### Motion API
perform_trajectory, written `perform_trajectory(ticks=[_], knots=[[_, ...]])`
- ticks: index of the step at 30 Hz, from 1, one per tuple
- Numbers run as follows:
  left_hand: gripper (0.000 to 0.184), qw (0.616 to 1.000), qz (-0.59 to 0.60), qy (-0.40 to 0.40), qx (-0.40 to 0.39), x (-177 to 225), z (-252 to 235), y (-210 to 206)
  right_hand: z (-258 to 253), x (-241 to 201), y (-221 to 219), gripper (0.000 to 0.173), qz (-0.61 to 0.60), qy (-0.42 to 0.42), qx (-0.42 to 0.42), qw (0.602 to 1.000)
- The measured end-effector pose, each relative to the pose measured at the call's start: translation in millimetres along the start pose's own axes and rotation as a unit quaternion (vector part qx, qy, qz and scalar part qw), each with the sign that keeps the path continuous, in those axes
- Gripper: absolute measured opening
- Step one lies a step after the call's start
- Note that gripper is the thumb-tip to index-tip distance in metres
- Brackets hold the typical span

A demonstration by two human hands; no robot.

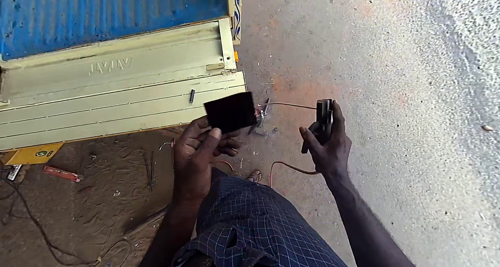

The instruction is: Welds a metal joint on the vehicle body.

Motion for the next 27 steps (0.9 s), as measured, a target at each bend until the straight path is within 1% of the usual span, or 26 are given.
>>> perform_trajectory(ticks=[3,8,13,19,22,27], knots=[[0.032,0.999,0.024,-0.011,0.040,-2.1,-10.6,15.2,23.1,7.2,-8.3,0.096,0.018,-0.012,0.016,1.000],[0.030,0.999,0.029,-0.017,0.035,-2.4,-25.2,30.2,64.6,14.4,-38.1,0.094,0.049,-0.010,0.039,0.998],[0.029,1.000,0.013,-0.001,-0.013,-1.7,-49.5,46.5,99.8,9.7,-69.2,0.082,0.051,-0.032,0.060,0.996],[0.028,0.996,0.008,0.006,-0.087,4.1,-87.0,68.0,131.4,-8.8,-112.2,0.075,0.063,-0.056,0.101,0.991],[0.028,0.993,0.003,0.012,-0.119,5.4,-102.4,76.3,141.4,-18.7,-132.0,0.072,0.079,-0.071,0.127,0.986],[0.029,0.984,0.011,0.029,-0.175,4.4,-120.1,83.4,153.7,-30.3,-160.5,0.073,0.093,-0.104,0.160,0.977]])
Point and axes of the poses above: each hand's wrist, its own z-axis away from the middle knuckle, its own y-axis out of the back of the hand, x = y × z, the point moved 7 cm from there along -z, towards the middle knuckle, and after that the axes turned 14 degrees about -y, right-handed, at the moved point
